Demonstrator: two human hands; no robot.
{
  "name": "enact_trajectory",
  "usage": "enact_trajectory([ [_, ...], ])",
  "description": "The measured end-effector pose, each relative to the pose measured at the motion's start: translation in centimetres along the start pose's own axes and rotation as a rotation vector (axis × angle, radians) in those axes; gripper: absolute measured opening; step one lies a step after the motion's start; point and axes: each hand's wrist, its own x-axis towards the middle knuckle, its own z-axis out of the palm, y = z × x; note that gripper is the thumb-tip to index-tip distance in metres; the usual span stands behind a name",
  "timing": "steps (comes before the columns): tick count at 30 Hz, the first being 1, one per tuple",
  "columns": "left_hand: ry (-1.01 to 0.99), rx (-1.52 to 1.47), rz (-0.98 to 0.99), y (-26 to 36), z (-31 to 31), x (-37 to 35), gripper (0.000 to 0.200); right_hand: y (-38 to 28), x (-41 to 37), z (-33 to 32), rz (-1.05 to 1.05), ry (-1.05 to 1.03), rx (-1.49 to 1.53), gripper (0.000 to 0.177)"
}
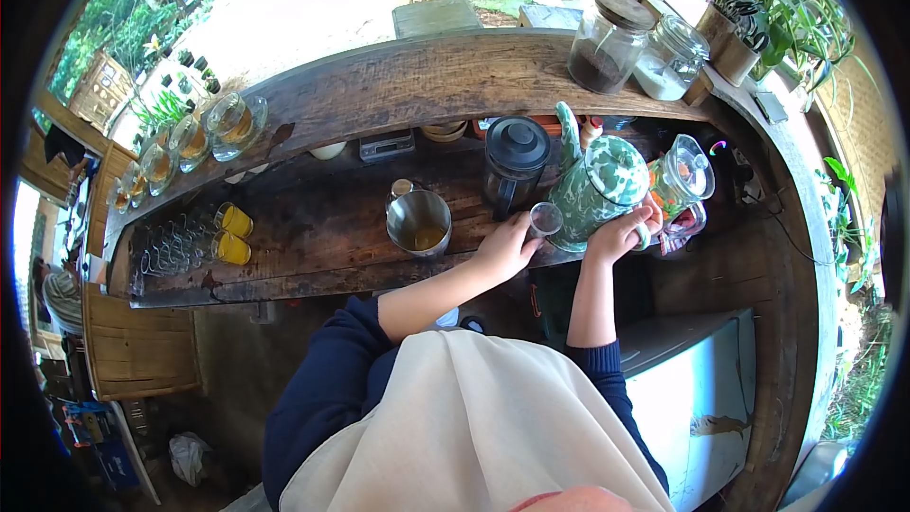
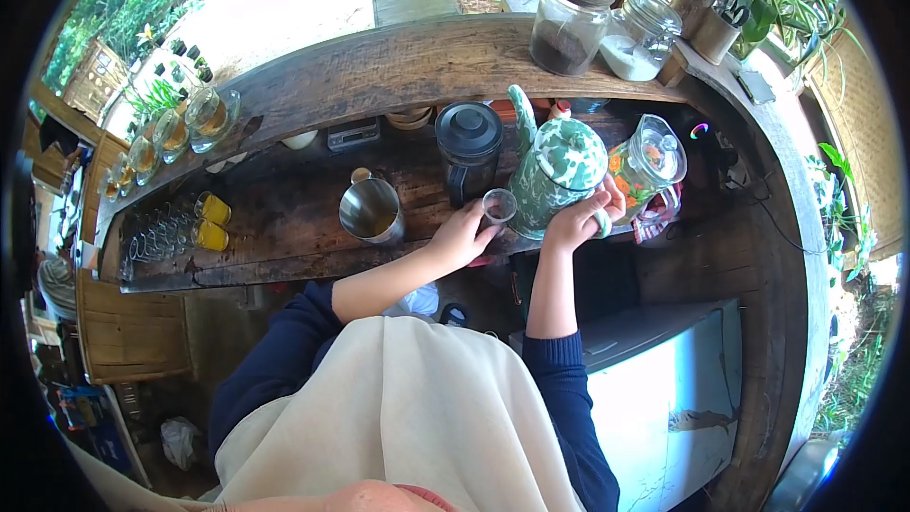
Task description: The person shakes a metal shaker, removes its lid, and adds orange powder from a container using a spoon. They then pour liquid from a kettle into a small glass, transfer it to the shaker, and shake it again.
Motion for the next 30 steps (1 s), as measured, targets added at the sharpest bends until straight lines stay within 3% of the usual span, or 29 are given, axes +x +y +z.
enact_trajectory([
  [6,-0.027,0.086,-0.091,0.4,0.2,0.6,0.051,1.4,1.0,1.8,-0.006,-0.019,0.036,0.043],
  [12,0.080,0.036,-0.006,0.0,0.1,-1.3,0.064,1.7,1.3,3.1,-0.020,0.002,-0.020,0.041],
  [15,0.009,-0.098,-0.010,1.2,-1.4,-4.1,0.065,1.7,1.3,3.2,-0.009,0.015,-0.055,0.040],
  [16,0.059,-0.063,0.078,0.9,-1.6,-5.0,0.061,1.8,1.3,2.9,-0.011,0.014,-0.104,0.040],
  [20,0.049,-0.258,-0.078,0.6,-4.7,-8.7,0.039,1.0,1.5,2.7,0.149,-0.029,-0.149,0.046],
  [22,-0.108,-0.329,-0.261,0.6,-6.9,-10.3,0.023,1.4,1.5,2.4,0.326,-0.034,-0.209,0.061],
  [23,-0.022,-0.328,-0.274,0.9,-7.7,-11.1,0.013,0.5,1.1,2.4,0.427,-0.048,-0.133,0.063],
  [25,0.105,-0.208,-0.251,0.2,-9.0,-12.7,0.012,-4.2,-0.5,3.0,0.605,-0.089,-0.016,0.070],
  [26,0.222,-0.089,-0.219,-0.4,-9.6,-13.4,0.011,-2.3,-0.7,1.9,0.582,-0.142,0.087,0.072],
  [28,0.291,-0.086,-0.225,-1.1,-10.9,-14.1,0.023,-3.0,-2.3,0.5,0.530,-0.214,0.059,0.071],
  [30,0.491,0.103,-0.227,-0.9,-12.1,-14.0,0.040,-5.8,-4.1,-0.9,0.523,-0.273,0.047,0.067],
])
